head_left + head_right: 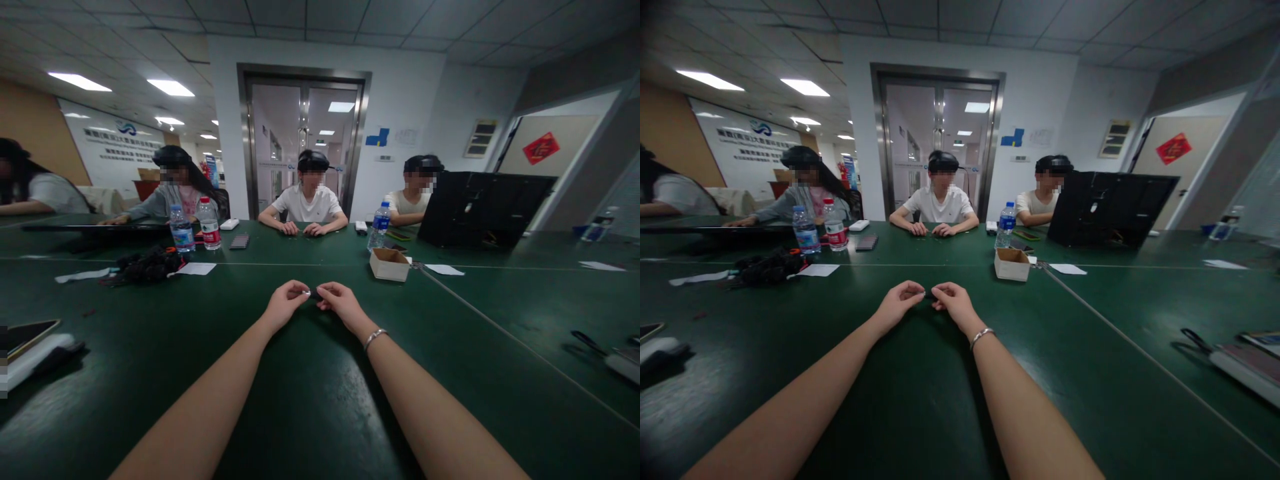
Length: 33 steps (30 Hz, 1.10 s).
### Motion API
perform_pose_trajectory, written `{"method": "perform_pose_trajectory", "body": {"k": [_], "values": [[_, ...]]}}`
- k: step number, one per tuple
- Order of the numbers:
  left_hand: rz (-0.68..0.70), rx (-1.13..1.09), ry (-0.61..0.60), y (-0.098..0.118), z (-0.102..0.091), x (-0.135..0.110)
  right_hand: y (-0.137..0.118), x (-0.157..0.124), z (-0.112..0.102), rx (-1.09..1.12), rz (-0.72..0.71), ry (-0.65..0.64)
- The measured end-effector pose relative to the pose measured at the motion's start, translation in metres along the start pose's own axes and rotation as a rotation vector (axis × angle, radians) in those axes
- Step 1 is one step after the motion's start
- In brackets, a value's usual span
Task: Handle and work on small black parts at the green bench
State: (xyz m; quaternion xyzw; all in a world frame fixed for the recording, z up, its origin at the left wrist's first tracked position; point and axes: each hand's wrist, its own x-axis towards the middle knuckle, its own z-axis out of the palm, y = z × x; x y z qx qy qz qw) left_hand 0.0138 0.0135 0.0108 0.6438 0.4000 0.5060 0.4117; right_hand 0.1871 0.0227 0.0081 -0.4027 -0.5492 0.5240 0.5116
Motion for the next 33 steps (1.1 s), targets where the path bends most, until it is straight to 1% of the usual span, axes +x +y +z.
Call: {"method": "perform_pose_trajectory", "body": {"k": [2, 4, 6, 7, 9, 13, 14, 18, 20, 22, 25, 28, 30, 33], "values": [[-0.018, -0.004, 0.015, 0.0007, -0.0002, -0.0004, -0.0009, -0.0003, 0.0005, 0.003, 0.007, 0.003], [-0.103, 0.005, 0.041, 0.0002, 0.0012, 0.0002, -0.002, -0.0005, 0.0009, 0.003, 0.014, 0.006], [-0.183, 0.033, 0.036, -0.0008, 0.0033, 0.0008, -0.0027, -0.0006, 0.0012, -0.002, 0.013, 0.005], [-0.202, 0.053, 0.028, -0.0012, 0.0042, 0.0009, -0.0029, -0.0004, 0.0013, -0.006, 0.011, 0.003], [-0.184, 0.08, 0.013, -0.0011, 0.005, 0.0005, -0.0028, 0.0003, 0.0013, -0.012, 0.007, 0.0], [-0.083, 0.046, -0.003, 0.0014, 0.0038, -0.0009, -0.0014, 0.0021, 0.0006, -0.006, 0.012, -0.003], [-0.089, 0.034, 0.001, 0.0018, 0.0036, -0.0009, -0.0009, 0.0024, 0.0003, -0.004, 0.011, -0.002], [-0.191, 0.04, 0.013, 0.0001, 0.0048, 0.0005, 0.0005, 0.0025, -0.0003, -0.01, 0.0, -0.013], [-0.185, 0.071, -0.008, -0.0017, 0.0055, 0.0011, 0.0008, 0.0023, -0.0003, -0.02, -0.008, -0.025], [-0.146, 0.078, -0.024, -0.003, 0.0054, 0.0012, 0.0008, 0.0022, -0.0002, -0.028, -0.013, -0.029], [-0.116, 0.027, -0.01, -0.0029, 0.0044, 0.0011, 0.0005, 0.0019, -0.0001, -0.029, -0.014, -0.027], [-0.176, -0.021, 0.029, -0.0016, 0.0042, 0.0014, -0.0003, 0.0013, 0.0001, -0.021, -0.014, -0.02], [-0.214, -0.024, 0.026, -0.0011, 0.005, 0.0016, -0.001, 0.0006, 0.0006, -0.015, -0.016, -0.02], [-0.202, -0.006, 0.007, -0.0008, 0.0061, 0.0014, -0.0018, -0.0004, 0.0012, -0.015, -0.02, -0.031]]}}
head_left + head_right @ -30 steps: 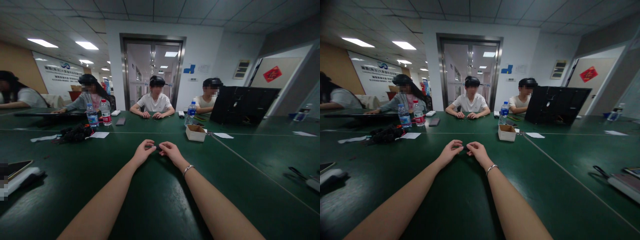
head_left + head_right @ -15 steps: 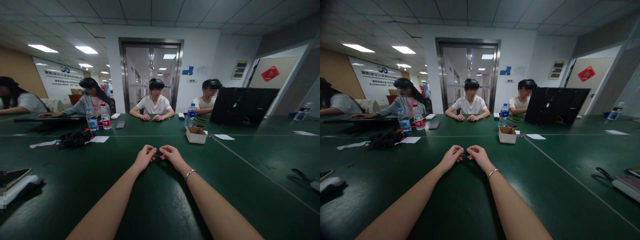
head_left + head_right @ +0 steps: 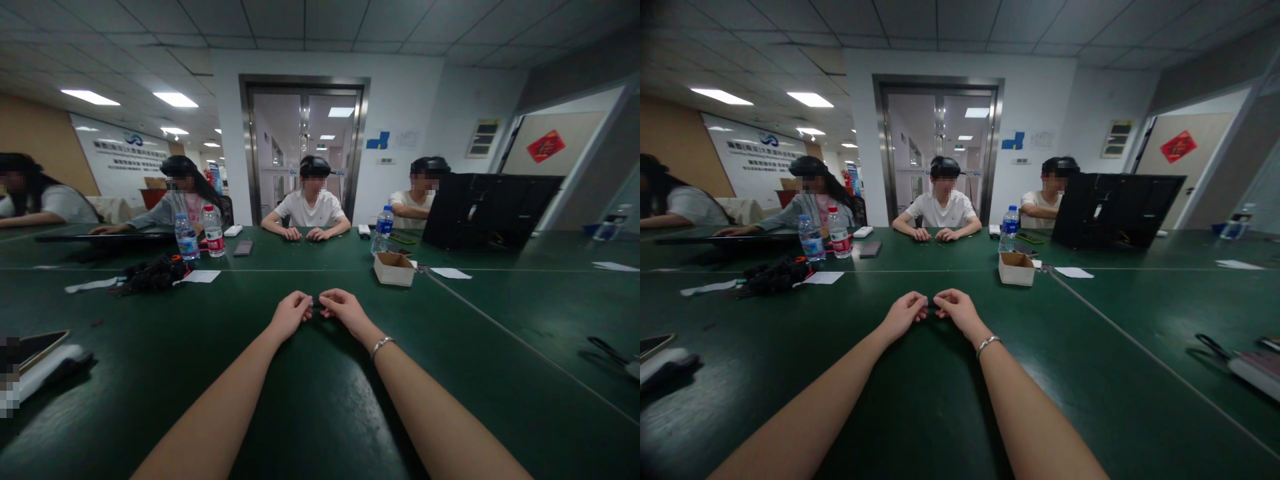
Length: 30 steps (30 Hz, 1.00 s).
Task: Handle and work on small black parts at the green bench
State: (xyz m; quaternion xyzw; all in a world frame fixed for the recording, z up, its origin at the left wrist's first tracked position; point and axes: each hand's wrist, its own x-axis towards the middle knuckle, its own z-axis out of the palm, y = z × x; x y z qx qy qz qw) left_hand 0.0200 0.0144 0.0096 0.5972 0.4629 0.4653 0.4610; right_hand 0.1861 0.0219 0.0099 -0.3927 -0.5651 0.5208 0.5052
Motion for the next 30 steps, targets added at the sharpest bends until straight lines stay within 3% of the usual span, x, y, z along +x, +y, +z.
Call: {"method": "perform_pose_trajectory", "body": {"k": [10, 17, 25, 30], "values": [[0.05, -0.091, -0.017, -0.0004, -0.0024, -0.0013, 0.0024, 0.0029, -0.0014, 0.014, 0.019, 0.009], [-0.105, -0.039, 0.049, -0.0025, -0.0016, 0.0069, -0.0009, -0.0008, 0.0012, 0.026, 0.019, 0.023], [0.012, -0.129, -0.029, 0.004, -0.0049, -0.0002, 0.0008, 0.0008, -0.0009, 0.034, 0.03, 0.018], [-0.084, -0.161, 0.01, 0.003, -0.0034, 0.0036, 0.0, 0.0, -0.0011, 0.041, 0.032, 0.005]]}}
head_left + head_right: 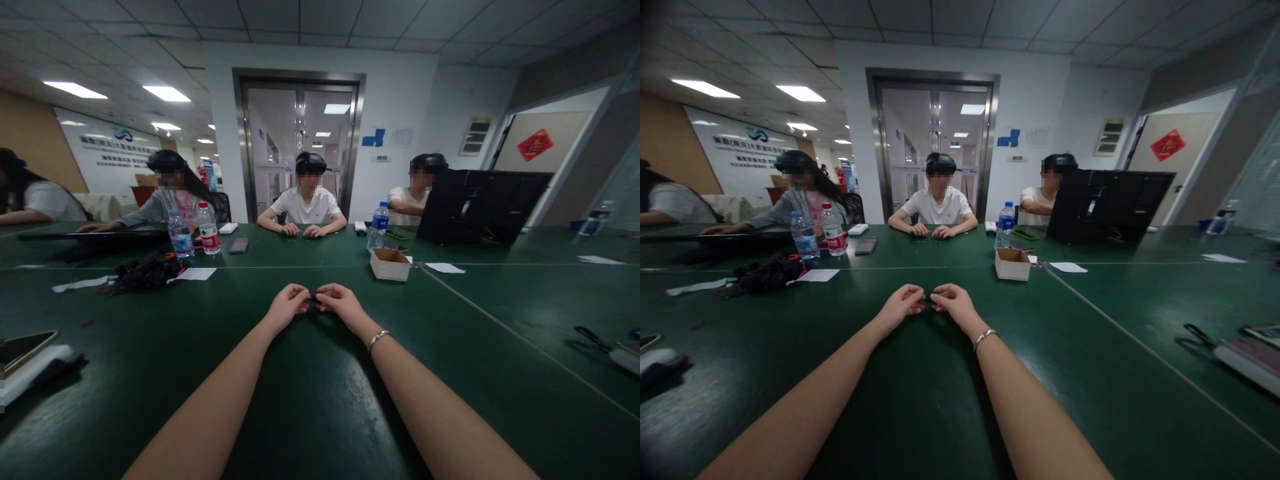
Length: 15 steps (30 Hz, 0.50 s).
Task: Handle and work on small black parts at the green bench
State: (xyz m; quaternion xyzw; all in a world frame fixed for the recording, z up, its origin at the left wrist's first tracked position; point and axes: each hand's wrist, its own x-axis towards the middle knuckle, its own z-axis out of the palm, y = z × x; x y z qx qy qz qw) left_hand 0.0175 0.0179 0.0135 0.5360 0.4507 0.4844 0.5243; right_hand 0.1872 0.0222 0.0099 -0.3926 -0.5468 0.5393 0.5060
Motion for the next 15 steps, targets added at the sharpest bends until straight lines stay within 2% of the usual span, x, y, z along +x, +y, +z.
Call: {"method": "perform_pose_trajectory", "body": {"k": [3, 9, 15], "values": [[-0.017, 0.038, -0.006, -0.0002, 0.0001, 0.0011, -0.0011, -0.0007, -0.0002, -0.008, -0.002, -0.018], [0.052, 0.006, -0.063, 0.0019, -0.003, -0.0038, -0.0013, -0.0002, -0.0003, 0.002, 0.013, -0.021], [-0.032, 0.006, 0.009, 0.0006, -0.0011, 0.0001, -0.0012, -0.0001, 0.0002, -0.011, 0.009, -0.016]]}}
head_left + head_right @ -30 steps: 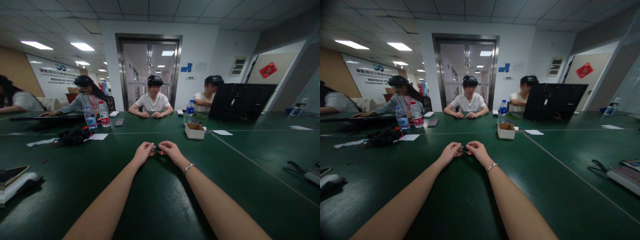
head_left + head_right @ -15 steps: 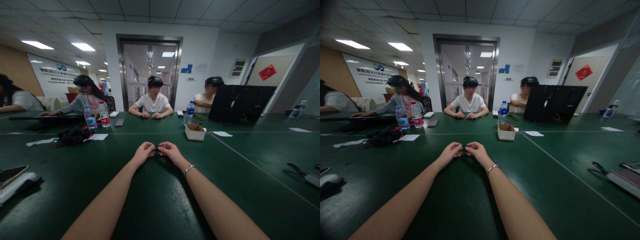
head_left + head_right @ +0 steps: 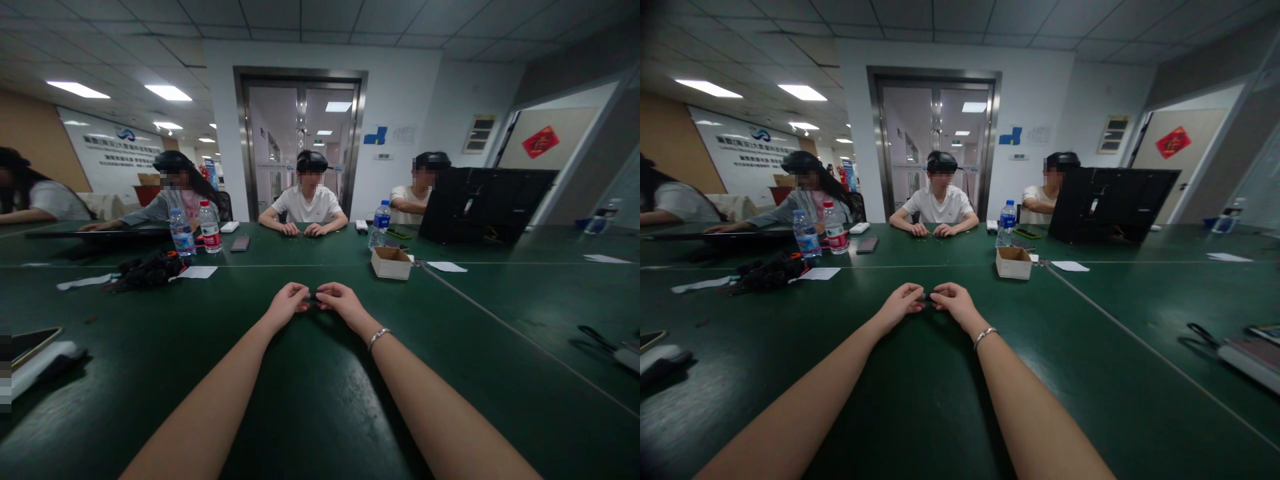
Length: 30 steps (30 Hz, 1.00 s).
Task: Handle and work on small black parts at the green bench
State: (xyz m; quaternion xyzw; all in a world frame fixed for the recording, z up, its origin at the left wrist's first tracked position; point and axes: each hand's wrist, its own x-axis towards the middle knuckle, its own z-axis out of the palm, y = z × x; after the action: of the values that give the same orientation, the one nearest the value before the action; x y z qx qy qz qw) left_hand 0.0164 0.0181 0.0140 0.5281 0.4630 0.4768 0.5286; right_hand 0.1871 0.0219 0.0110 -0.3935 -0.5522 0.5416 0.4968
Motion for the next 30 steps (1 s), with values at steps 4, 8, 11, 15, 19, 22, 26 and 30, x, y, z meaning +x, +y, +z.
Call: {"method": "perform_pose_trajectory", "body": {"k": [4, 8, 11, 15, 19, 22, 26, 30], "values": [[0.022, 0.073, -0.042, -0.0002, -0.0005, 0.0001, 0.001, 0.0007, -0.0003, 0.001, -0.004, -0.005], [0.108, 0.026, -0.071, -0.0024, -0.0033, -0.0017, 0.0024, 0.0016, -0.0005, 0.0, -0.006, 0.006], [0.115, -0.014, -0.057, -0.0046, -0.0032, -0.0007, 0.0033, 0.002, -0.0004, 0.004, -0.008, 0.005], [0.027, 0.012, 0.001, -0.0045, -0.0005, 0.0022, 0.0043, 0.0028, -0.0002, 0.011, -0.005, 0.006], [0.033, 0.062, -0.024, -0.0022, -0.0003, 0.0015, 0.0044, 0.0033, -0.0002, 0.011, 0.002, 0.011], [0.074, 0.019, -0.04, -0.001, -0.0019, -0.0017, 0.0034, 0.0028, 0.0001, 0.011, -0.003, 0.013], [0.133, -0.004, -0.081, 0.0005, -0.0043, -0.0066, 0.0021, 0.0019, 0.0004, 0.021, 0.002, 0.017], [0.124, -0.025, -0.059, 0.0013, -0.0048, -0.0066, 0.0024, 0.0019, -0.0002, 0.03, 0.003, 0.018]]}}
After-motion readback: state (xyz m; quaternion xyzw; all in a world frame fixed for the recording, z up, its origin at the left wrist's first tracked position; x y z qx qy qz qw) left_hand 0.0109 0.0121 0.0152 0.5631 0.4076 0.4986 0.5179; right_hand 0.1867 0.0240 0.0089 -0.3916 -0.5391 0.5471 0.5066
